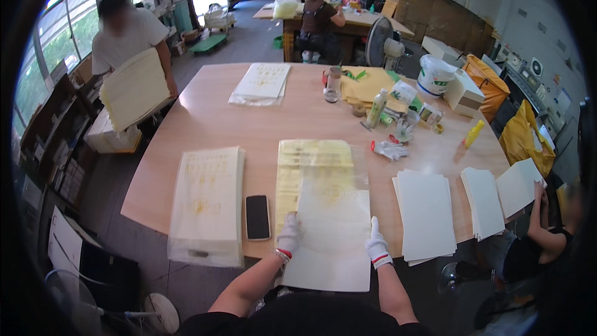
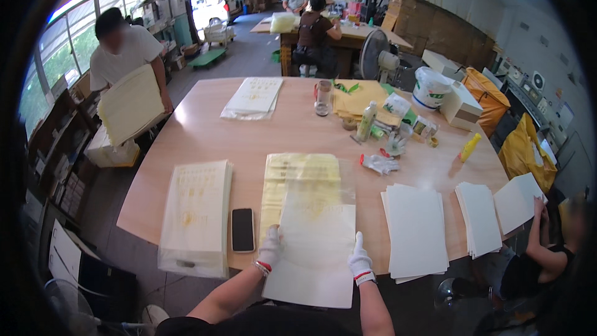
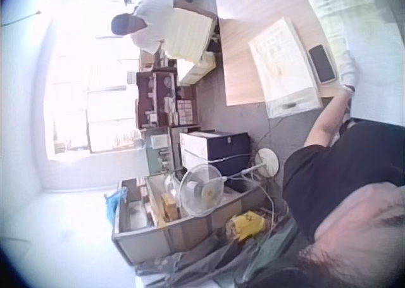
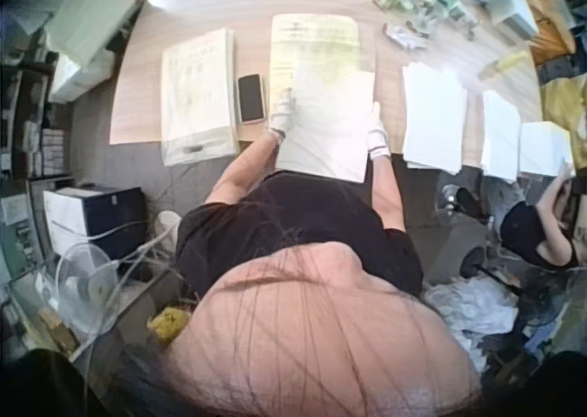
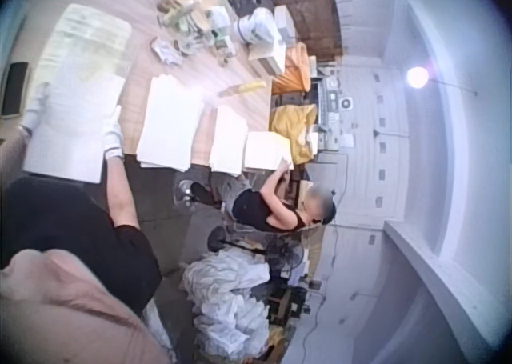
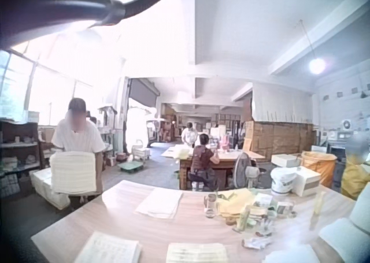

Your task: The person places white rectangular sheets into translucent plastic bags on a table. They handle the sheets and bags by hand, folding the sheets and inserting them into the packaging. Other people are visible in the background working at the same table.

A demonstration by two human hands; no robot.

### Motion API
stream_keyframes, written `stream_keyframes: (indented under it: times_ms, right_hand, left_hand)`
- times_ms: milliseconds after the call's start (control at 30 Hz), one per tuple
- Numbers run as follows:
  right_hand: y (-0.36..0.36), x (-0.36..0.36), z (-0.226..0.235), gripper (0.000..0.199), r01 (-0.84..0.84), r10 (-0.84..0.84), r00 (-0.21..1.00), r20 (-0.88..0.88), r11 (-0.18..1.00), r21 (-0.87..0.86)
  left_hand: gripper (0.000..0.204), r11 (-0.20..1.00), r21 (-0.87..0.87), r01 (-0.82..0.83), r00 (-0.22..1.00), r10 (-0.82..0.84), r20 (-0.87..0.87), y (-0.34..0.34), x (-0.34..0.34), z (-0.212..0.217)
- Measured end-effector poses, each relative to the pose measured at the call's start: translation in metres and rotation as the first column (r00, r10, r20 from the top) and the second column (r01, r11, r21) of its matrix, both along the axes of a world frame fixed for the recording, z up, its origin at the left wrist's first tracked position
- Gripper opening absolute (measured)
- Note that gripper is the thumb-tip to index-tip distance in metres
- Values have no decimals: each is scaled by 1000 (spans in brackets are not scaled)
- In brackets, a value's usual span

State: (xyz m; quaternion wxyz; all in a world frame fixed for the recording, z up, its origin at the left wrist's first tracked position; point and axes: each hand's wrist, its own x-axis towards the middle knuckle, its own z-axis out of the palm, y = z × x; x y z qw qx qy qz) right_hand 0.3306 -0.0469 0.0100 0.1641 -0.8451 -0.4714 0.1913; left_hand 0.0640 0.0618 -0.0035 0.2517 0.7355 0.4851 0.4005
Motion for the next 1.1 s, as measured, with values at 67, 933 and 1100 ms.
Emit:
stream_keyframes:
  times_ms: [67,933,1100]
  right_hand:
    - [-19,-2,4,78,-116,116,991,-61,993,6]
    - [-102,-92,3,33,453,-35,265,-964,887,92]
    - [-1,-177,29,29,126,424,422,-801,848,515]
  left_hand:
    - [24,995,-93,45,996,-53,-77,-5,-8,3]
    - [13,925,-27,378,916,-370,157,-98,-63,141]
    - [12,979,142,-148,840,48,540,-79,-149,139]
